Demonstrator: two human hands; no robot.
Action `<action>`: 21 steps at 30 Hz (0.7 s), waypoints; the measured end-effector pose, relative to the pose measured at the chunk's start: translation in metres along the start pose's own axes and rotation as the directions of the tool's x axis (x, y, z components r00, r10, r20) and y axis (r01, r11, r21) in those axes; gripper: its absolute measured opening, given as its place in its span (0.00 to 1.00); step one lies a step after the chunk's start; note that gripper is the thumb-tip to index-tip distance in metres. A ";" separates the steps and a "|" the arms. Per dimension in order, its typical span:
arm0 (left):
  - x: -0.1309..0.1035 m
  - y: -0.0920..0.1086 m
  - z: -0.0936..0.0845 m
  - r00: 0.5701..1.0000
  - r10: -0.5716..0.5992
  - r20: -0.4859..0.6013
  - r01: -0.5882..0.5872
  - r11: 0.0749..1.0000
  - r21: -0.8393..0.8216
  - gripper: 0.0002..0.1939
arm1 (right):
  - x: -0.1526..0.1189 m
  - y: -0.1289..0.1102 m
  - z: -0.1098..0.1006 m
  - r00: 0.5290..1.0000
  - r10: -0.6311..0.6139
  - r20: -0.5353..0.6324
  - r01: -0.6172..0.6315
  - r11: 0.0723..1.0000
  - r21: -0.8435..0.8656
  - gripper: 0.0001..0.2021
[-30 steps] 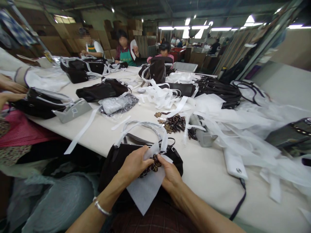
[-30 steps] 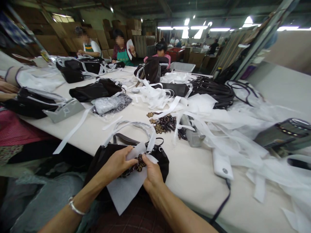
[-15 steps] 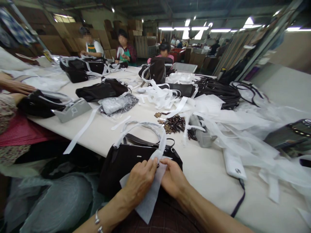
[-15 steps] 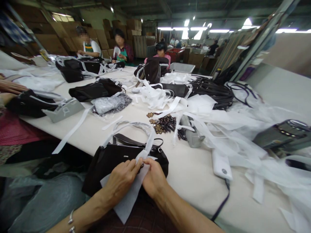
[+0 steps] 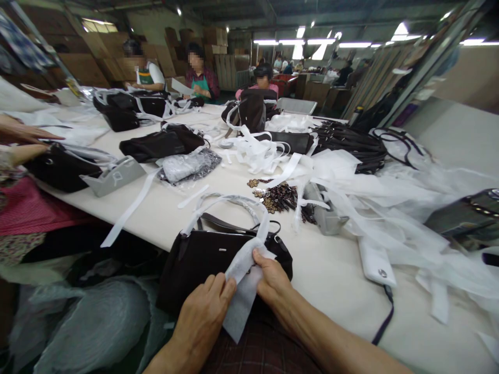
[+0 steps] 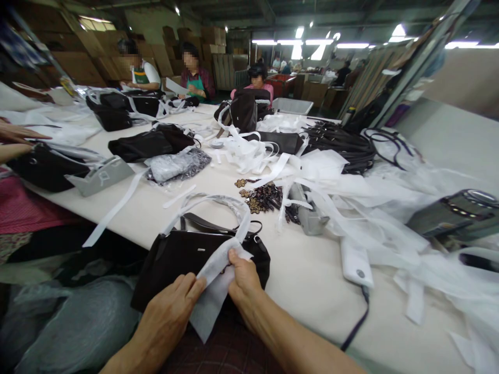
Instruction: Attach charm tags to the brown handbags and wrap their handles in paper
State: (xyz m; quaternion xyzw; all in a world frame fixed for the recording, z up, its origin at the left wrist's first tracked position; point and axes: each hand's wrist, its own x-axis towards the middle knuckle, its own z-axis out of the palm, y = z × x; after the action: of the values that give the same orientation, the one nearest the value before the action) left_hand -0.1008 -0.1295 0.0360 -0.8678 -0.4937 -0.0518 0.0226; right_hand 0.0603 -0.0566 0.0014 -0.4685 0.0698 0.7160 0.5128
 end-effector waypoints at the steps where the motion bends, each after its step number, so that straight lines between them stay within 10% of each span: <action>1: -0.007 -0.003 -0.005 0.998 0.019 0.052 -0.013 0.992 -0.122 0.15 | 0.000 0.000 0.001 1.000 0.005 0.001 -0.005 1.000 -0.002 0.05; 7: 0.034 -0.029 -0.031 0.928 -0.338 0.157 0.357 0.688 -0.632 0.13 | -0.003 -0.005 0.001 0.998 0.048 0.032 -0.047 0.998 -0.036 0.02; 12: 0.093 -0.032 0.014 0.862 -0.204 0.464 0.507 0.359 -0.783 0.19 | 0.001 0.000 -0.004 0.997 -0.013 0.072 0.012 1.000 0.014 0.05; 17: 0.091 -0.010 0.035 0.836 -0.231 0.497 0.512 0.005 -0.859 0.20 | 0.000 0.005 0.003 0.997 -0.079 0.022 0.079 0.996 -0.030 0.10; 21: 0.087 -0.010 0.028 0.795 -0.227 0.562 0.535 -0.174 -0.827 0.20 | -0.025 -0.021 -0.006 0.942 -0.024 0.335 0.143 0.932 -0.334 0.15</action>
State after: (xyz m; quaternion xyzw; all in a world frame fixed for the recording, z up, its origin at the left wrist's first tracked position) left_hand -0.0628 -0.0473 0.0175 -0.4228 -0.5396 -0.2924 -0.6667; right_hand 0.0817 -0.0668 0.0243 -0.4312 -0.1660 0.7613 0.4549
